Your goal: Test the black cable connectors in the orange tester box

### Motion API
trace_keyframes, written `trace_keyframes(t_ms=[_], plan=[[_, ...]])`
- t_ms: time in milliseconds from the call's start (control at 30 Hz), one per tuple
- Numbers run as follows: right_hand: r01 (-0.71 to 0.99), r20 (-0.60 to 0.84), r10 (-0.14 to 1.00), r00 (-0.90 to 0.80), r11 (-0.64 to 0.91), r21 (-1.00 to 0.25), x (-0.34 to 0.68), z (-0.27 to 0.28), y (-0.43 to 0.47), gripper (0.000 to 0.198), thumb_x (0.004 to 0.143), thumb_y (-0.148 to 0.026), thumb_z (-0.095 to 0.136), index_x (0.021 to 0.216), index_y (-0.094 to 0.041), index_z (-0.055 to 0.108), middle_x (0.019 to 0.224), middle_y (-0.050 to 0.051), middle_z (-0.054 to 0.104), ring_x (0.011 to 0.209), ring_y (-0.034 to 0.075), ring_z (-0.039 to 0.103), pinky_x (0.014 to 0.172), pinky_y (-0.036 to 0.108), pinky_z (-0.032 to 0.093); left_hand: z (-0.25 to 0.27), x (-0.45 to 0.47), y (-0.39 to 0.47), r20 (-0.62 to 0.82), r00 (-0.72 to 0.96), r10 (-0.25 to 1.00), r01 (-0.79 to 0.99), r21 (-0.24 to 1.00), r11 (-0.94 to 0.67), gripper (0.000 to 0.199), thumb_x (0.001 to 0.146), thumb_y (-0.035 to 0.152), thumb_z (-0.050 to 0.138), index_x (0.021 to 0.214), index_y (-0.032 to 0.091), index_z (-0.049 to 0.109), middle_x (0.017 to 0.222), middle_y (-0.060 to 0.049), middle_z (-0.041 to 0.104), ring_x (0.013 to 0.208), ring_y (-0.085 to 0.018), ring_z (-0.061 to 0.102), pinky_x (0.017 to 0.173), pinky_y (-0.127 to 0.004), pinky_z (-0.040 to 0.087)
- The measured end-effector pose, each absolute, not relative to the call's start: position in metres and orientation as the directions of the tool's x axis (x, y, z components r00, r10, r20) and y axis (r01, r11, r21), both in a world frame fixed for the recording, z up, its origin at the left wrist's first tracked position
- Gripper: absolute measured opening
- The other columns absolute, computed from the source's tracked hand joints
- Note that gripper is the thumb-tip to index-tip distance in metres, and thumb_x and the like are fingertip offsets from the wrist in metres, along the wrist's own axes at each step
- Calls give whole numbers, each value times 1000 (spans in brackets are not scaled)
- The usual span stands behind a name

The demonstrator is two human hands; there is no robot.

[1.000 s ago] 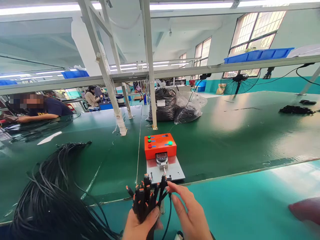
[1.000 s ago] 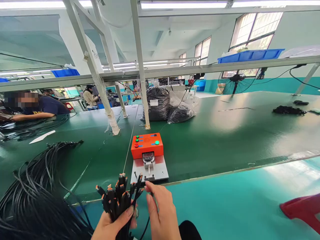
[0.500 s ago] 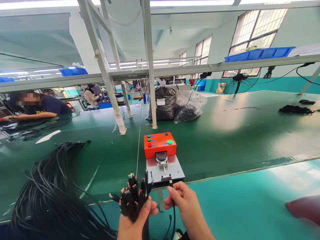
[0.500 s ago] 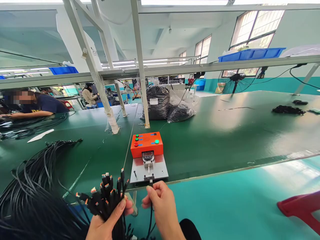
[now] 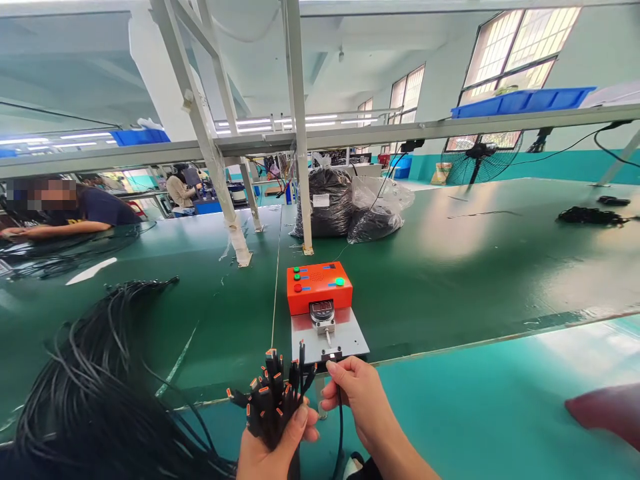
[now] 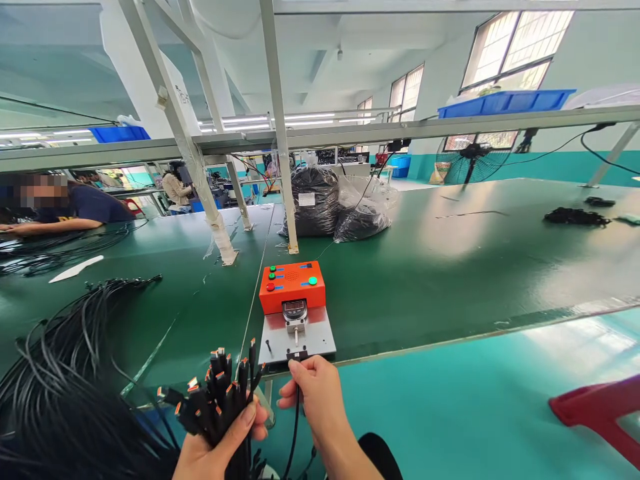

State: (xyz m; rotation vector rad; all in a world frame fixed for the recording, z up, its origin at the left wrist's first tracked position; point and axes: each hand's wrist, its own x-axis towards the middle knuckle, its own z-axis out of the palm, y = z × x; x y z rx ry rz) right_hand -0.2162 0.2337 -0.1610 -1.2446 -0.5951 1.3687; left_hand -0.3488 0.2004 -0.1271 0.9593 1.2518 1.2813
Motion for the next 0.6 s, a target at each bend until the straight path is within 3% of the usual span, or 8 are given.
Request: trace_keyframes(t_ms=[400, 500, 600], plan=[[-406, -344, 909, 236, -229, -884, -218, -158, 243, 32, 65, -45, 62, 62, -17, 47, 44, -1, 61, 35, 14, 57, 44, 25, 44, -128, -353, 202, -84, -109, 990, -85, 994, 75, 29, 62, 40, 76, 76, 15, 69, 60, -3, 72, 53, -19, 64, 56, -28, 53], [-384, -338, 919, 201, -243, -891, -219, -155, 237, 31, 66, -45, 61, 62, -18, 46, 44, -1, 62, 37, 15, 58, 47, 26, 45, -124, -353, 202, -40, -100, 994, -60, 998, 35, 27, 64, 41, 74, 73, 15, 71, 54, -2, 69, 55, -21, 64, 59, -29, 52], [-291, -304, 950, 75, -271, -918, -222, -160, 223, 24, 68, -38, 59, 60, -20, 44, 43, -2, 62, 39, 15, 58, 47, 26, 45, -121, -355, 203, -107, -31, 994, -88, 991, 104, 25, 61, 39, 77, 71, 16, 73, 54, -2, 70, 53, -21, 64, 59, -31, 52]])
